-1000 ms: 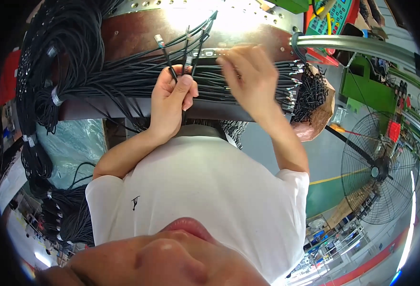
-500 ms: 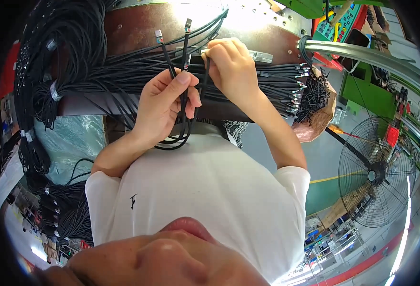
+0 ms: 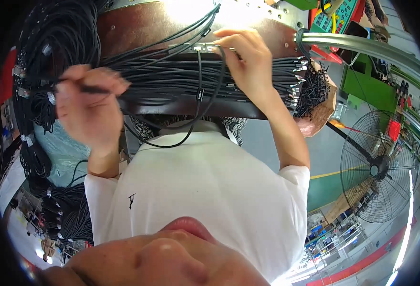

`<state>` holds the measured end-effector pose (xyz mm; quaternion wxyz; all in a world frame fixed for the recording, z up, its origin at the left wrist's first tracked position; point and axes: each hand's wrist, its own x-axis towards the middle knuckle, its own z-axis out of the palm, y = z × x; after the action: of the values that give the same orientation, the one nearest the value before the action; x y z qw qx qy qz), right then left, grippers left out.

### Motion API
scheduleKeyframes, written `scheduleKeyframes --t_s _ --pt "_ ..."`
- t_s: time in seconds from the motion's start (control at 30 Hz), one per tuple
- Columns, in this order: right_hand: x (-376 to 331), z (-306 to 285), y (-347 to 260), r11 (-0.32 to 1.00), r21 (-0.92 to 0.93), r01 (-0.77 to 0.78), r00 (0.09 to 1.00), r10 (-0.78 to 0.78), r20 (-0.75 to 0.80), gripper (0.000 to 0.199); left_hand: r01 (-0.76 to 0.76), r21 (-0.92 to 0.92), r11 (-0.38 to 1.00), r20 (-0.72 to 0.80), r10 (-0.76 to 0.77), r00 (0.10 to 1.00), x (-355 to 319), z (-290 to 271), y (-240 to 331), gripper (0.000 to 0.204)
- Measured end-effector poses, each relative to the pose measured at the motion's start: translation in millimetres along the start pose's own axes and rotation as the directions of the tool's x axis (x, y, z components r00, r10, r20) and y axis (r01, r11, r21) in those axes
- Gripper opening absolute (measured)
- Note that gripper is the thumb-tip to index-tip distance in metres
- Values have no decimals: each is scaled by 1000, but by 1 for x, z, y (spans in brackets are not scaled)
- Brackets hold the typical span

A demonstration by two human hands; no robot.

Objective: Sorting and connecting multiple black cables into a testing jig at a workbench.

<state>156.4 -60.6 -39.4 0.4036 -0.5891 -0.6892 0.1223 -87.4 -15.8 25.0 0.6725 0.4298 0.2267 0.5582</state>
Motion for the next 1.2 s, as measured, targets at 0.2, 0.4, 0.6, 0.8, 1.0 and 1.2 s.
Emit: scheduleKeyframes --t_s 0.2,0.4,0.6,0.8,1.0,1.2 --pt "1 9 0 994 10 -110 982 107 153 13 831 -96 547 313 -776 547 -23 25 3 30" --pt "2 -6 -11 971 -198 134 991 -133 18 19 851 -37 524 267 -816 513 -28 28 -43 34" --pt "-8 -24 -3 989 -145 26 991 -45 -127 22 758 213 617 280 -782 557 -23 37 -35 34" --pt "-22 -13 21 991 -120 -51 998 53 14 15 706 347 618 325 -785 527 -14 36 -42 36" --pt "-18 -15 19 987 -157 20 997 -6 83 20 787 272 554 343 -820 458 -7 35 -47 38" --pt "-12 -29 13 960 -254 115 992 -100 73 21 873 194 447 330 -868 371 1 39 -51 38"
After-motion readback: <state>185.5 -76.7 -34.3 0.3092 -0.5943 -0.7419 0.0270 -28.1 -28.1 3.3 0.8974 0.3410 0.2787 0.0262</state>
